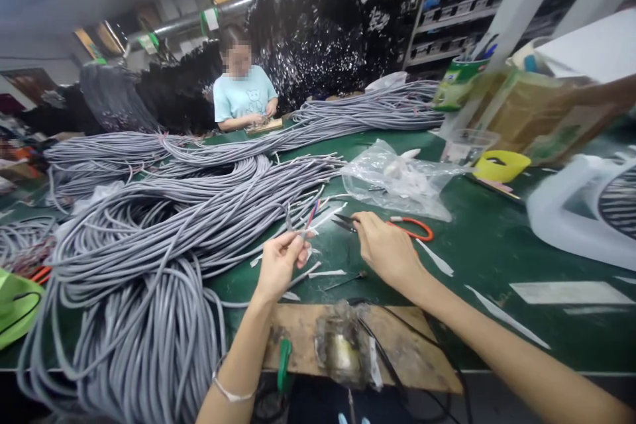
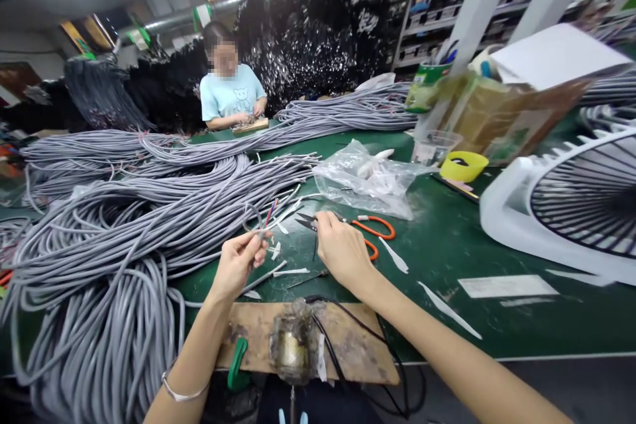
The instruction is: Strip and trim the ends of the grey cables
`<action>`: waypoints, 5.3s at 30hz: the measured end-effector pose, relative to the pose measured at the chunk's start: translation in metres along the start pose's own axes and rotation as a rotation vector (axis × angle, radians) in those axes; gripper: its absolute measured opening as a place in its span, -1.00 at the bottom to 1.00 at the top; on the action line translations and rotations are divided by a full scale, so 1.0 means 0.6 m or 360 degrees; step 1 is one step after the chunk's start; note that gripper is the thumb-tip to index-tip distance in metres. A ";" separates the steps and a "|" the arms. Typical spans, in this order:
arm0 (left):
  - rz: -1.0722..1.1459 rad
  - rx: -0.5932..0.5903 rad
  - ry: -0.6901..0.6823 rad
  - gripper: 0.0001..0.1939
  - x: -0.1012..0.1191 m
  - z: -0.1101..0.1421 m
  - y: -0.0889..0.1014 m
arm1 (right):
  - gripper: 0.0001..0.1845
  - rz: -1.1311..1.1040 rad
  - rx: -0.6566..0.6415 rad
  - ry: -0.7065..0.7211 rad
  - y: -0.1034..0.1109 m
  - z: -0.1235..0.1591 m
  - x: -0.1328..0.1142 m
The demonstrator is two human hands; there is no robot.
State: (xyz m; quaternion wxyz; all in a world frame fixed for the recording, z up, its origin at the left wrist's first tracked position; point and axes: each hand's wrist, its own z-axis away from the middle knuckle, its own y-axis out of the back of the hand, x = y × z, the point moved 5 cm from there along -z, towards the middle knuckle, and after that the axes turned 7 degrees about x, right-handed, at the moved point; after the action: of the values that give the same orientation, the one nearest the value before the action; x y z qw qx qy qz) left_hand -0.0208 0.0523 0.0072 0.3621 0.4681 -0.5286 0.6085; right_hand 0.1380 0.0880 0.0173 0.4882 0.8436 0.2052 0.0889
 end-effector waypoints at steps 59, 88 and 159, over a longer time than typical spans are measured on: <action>-0.0433 0.0038 -0.0046 -0.59 0.001 0.010 -0.017 | -0.58 -0.1554 0.0142 -0.0294 0.024 0.009 -0.034; -0.0336 -0.0005 -0.0013 -0.57 0.006 0.008 -0.019 | -0.47 -0.0230 0.0804 0.0247 0.044 0.027 -0.065; -0.0064 0.0478 -0.0065 -0.58 0.007 -0.013 -0.017 | -0.65 -0.1021 -0.0279 -0.0221 -0.008 -0.005 0.021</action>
State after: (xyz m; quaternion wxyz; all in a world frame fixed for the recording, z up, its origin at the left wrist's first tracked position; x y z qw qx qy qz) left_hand -0.0142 0.0615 0.0144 0.2892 0.5397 -0.4293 0.6639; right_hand 0.1469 0.0978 0.0140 0.5747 0.6949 0.4180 -0.1096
